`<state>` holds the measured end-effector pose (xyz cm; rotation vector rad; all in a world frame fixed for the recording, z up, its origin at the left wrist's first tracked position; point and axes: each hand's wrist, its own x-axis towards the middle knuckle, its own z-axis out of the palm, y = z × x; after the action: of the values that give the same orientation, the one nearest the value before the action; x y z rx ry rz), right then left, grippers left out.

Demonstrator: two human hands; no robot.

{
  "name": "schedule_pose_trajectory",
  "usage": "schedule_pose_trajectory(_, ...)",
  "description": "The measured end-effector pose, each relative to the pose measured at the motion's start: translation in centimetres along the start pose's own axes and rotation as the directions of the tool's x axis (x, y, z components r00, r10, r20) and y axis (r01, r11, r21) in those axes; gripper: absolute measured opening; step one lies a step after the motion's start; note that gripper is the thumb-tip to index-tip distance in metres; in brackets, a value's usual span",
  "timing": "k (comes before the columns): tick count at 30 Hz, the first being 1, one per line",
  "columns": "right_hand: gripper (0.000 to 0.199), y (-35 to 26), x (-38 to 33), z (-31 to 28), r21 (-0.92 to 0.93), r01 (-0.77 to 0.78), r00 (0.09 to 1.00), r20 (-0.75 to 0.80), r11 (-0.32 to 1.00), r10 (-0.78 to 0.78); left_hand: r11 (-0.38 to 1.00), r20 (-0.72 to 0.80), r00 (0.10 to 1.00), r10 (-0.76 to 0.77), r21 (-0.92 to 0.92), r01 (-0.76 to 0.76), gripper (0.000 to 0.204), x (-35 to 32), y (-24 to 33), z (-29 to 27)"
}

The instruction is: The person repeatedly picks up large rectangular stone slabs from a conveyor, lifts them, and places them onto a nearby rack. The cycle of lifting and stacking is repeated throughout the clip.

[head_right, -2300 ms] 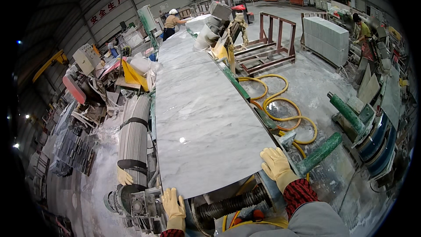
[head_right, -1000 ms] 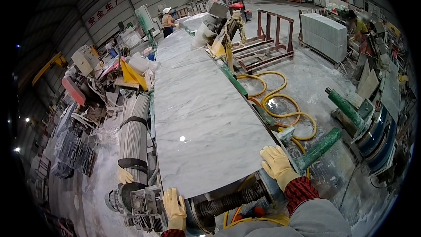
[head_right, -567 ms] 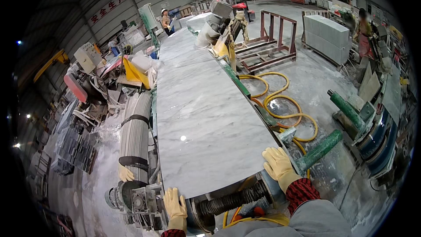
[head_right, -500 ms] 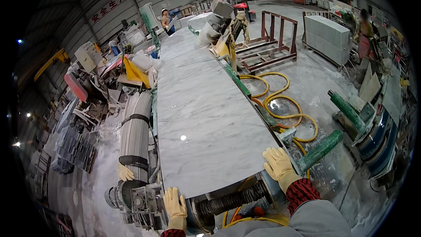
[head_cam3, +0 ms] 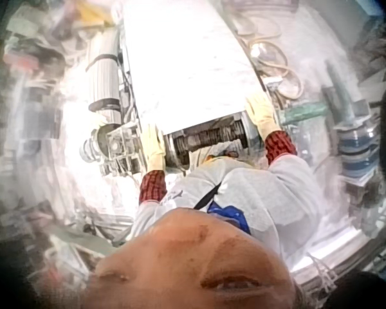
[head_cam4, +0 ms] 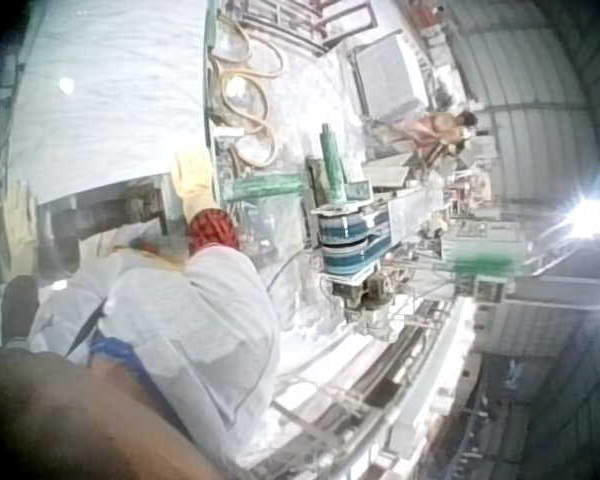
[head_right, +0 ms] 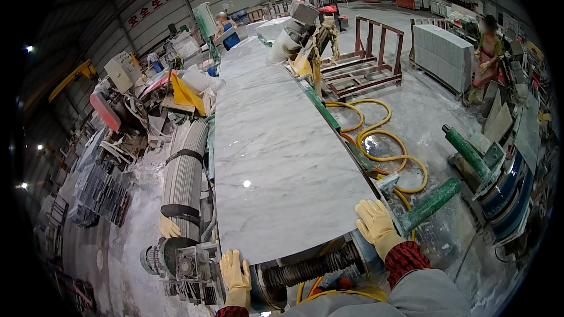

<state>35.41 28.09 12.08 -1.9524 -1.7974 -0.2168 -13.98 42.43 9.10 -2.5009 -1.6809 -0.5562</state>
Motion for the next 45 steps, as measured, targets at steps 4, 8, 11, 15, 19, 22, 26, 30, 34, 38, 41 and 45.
schedule_pose_trajectory(4,0.047,-0.3,0.0,-0.6,0.008,-0.009,1.0,0.02,1.0,0.009,1.0,0.037,0.999,-0.02,-0.022,0.021,0.051,0.0,0.2,-0.3)
schedule_pose_trajectory(8,0.048,-0.1,-0.4,-0.1,-0.013,0.007,1.0,-0.018,1.0,-0.007,0.999,0.028,0.999,-0.026,-0.022,0.026,0.052,-0.4,-0.1,0.1)
schedule_pose_trajectory(11,0.047,-0.3,-0.5,-0.3,-0.016,0.001,1.0,-0.005,1.0,-0.001,0.996,0.089,0.994,-0.071,-0.049,0.076,0.055,-0.3,0.4,-0.7)
schedule_pose_trajectory(15,0.046,-0.3,-0.4,-0.4,0.032,0.003,1.0,-0.01,0.999,-0.003,0.996,0.082,0.994,-0.07,-0.049,0.075,0.055,-0.5,0.4,-0.7)
schedule_pose_trajectory(19,0.045,-0.3,-0.7,-0.7,0.021,0.024,0.999,-0.038,0.999,-0.023,0.995,0.11,0.992,-0.061,-0.068,0.068,0.055,-0.2,0.7,-1.4)
schedule_pose_trajectory(22,0.045,-0.5,-0.6,-1.1,0.022,0.023,0.999,-0.04,0.999,-0.022,0.999,0.038,0.999,-0.027,-0.03,0.028,0.055,-0.8,0.4,-0.6)
schedule_pose_trajectory(26,0.043,-1.3,-0.1,-2.0,0.041,0.017,1.0,-0.02,0.999,-0.016,0.998,0.042,0.997,-0.061,-0.021,0.062,0.054,-1.6,-0.2,0.1)
schedule_pose_trajectory(30,0.042,-0.4,-0.8,-1.4,-0.007,0.04,0.999,-0.031,0.999,-0.04,0.995,0.093,0.991,-0.091,-0.04,0.095,0.051,-1.3,0.6,-0.7)
schedule_pose_trajectory(34,0.043,-0.9,-0.6,-2.0,0.014,0.04,0.999,-0.027,0.999,-0.039,0.99,0.172,0.979,-0.109,-0.068,0.122,0.048,-0.8,1.2,-2.1)
schedule_pose_trajectory(38,0.046,-0.3,-0.6,-1.8,0.065,0.04,0.999,0.008,0.997,-0.04,0.998,0.117,0.993,-0.022,-0.06,0.03,0.045,-0.3,0.7,-2.5)
schedule_pose_trajectory(41,0.05,0.6,0.4,-1.8,0.124,0.077,0.997,-0.017,0.989,-0.076,0.996,0.1,0.992,0.078,-0.052,-0.073,0.045,1.4,0.4,-2.4)
schedule_pose_trajectory(45,0.05,1.6,4.6,-1.4,0.192,0.144,0.986,0.061,0.971,-0.158,0.991,0.094,0.99,0.106,-0.088,-0.097,0.055,5.0,-1.0,-0.3)
